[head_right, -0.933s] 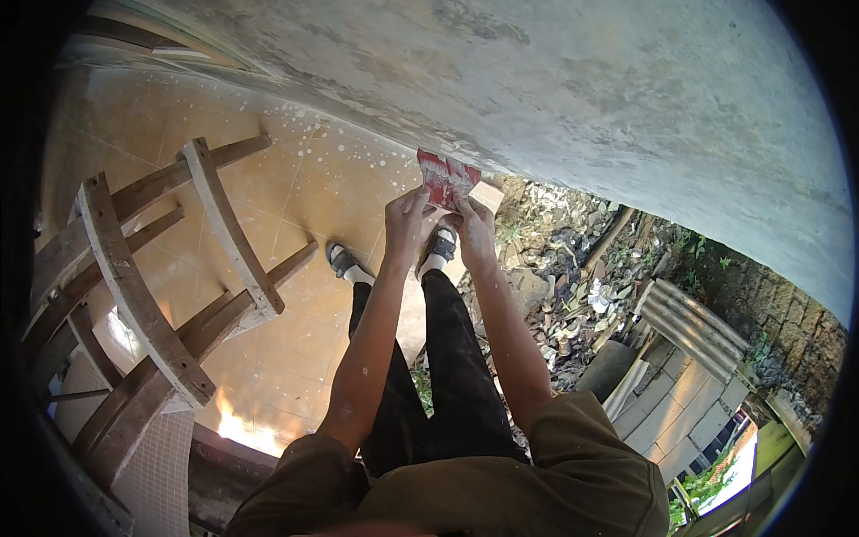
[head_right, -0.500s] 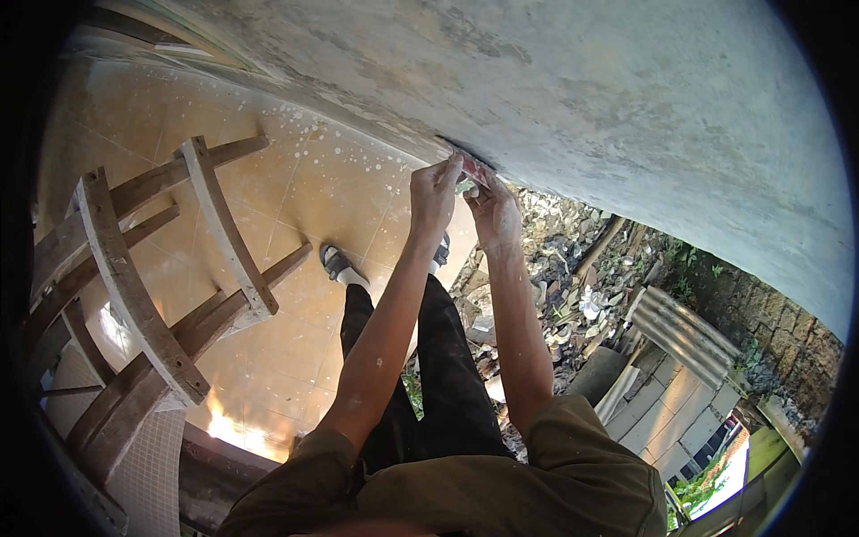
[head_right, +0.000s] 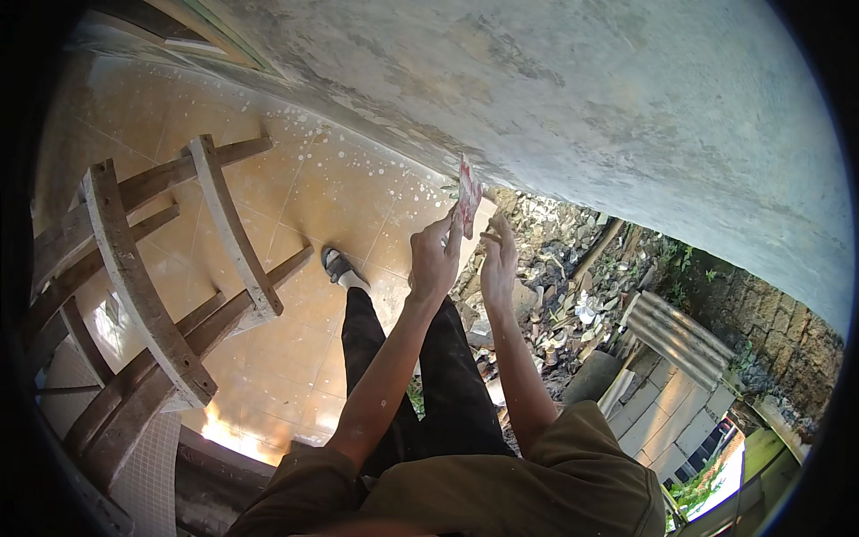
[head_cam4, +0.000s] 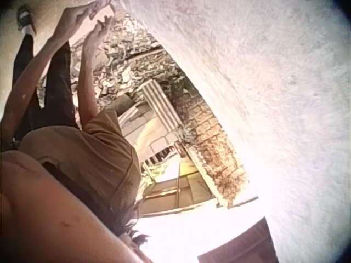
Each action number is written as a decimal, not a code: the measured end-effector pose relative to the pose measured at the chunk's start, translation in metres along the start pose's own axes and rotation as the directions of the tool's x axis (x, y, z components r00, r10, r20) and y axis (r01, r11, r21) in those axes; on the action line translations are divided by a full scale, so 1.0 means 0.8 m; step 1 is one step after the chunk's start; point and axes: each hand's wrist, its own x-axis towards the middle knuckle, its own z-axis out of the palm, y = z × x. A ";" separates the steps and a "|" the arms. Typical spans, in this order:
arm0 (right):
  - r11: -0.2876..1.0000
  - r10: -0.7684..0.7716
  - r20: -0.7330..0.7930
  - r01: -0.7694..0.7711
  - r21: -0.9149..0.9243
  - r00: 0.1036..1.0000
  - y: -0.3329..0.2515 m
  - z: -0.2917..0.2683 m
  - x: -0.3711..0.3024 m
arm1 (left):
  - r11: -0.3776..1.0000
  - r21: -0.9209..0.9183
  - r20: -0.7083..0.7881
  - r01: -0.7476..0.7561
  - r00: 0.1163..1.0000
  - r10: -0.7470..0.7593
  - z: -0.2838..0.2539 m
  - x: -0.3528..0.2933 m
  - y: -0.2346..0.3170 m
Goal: The person mixes wall putty in a bucket and applies it to gaps and corners of a concrete wall using a scraper.
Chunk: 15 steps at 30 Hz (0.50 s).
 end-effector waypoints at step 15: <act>0.930 -0.194 -0.024 0.176 -0.322 0.981 0.035 0.093 -0.003 | 0.903 0.307 0.142 -0.299 0.953 0.268 -0.054 -0.037 -0.045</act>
